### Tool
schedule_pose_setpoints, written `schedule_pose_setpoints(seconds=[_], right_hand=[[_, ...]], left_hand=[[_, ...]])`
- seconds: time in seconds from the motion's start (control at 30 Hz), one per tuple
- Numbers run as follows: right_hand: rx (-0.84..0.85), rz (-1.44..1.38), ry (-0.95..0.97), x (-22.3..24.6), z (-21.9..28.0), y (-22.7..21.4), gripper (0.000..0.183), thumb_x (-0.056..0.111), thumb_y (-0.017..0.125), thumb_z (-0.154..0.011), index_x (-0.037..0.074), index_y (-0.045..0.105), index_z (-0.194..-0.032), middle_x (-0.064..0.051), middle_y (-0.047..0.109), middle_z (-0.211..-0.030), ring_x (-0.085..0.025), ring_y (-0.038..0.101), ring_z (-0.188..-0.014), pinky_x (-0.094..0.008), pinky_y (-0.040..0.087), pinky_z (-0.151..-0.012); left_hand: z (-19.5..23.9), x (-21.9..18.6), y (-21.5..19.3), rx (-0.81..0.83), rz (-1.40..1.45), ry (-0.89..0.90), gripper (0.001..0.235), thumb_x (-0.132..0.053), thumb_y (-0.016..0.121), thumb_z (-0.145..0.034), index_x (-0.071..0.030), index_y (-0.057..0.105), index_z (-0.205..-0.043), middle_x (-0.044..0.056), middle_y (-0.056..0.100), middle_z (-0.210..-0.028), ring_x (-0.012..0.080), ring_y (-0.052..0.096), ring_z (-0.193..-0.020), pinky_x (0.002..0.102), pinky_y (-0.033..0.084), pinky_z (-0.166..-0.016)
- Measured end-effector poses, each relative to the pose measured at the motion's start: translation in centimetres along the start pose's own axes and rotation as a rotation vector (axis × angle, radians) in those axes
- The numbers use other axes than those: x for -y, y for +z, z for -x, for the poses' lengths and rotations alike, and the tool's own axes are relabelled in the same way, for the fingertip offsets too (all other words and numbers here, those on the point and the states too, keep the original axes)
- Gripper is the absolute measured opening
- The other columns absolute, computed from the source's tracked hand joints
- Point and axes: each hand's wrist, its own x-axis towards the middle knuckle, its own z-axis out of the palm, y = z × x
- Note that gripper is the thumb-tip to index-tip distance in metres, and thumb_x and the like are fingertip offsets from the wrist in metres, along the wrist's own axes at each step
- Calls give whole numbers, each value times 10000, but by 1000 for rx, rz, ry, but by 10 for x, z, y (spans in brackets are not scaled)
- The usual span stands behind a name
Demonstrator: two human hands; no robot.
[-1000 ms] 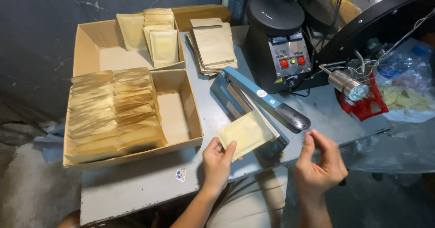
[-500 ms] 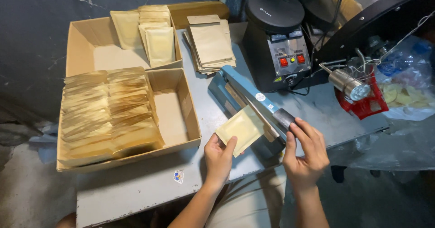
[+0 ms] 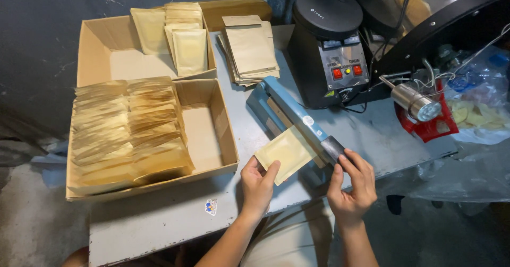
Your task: Sealing paper pouches with a heat sealer and organizing them into a box
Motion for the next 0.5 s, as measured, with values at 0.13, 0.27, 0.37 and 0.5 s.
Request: schedule_pose_setpoints(seconds=[0.13,0.27,0.37,0.5], right_hand=[[-15,8,-13,-2,4,4,125,-13,629,-1018,-48,669,-1131,-252,691,-1171,-383,692,-1038,-462,553,-941],[-31,24,-40,-3,4,8,106,-30,617,-1012,-47,657,-1109,-263,686,-1153,-394,687,-1022,-465,548,-930],[-50,7,-36,-5,7,11,99,-33,607,-1009,-55,646,-1097,-276,672,-1161,-395,671,-1019,-460,549,-930],[-90,-21,3,-6,13,18,100,-25,589,-1011,-69,641,-1085,-271,652,-1155,-371,662,-1049,-446,557,-963]], left_hand=[[0,-3,0,-2,25,1,326,-42,711,-823,49,715,-1136,178,798,-1069,239,759,-939,343,626,-843],[-1,-4,0,16,28,4,335,-43,709,-832,51,713,-1153,181,798,-1084,246,763,-959,343,625,-857],[-1,-1,-2,15,31,8,327,-42,717,-828,48,718,-1143,178,799,-1084,242,763,-956,340,626,-853],[-5,11,-5,31,55,53,317,-35,720,-835,46,711,-1142,174,793,-1091,232,753,-972,339,611,-880]])
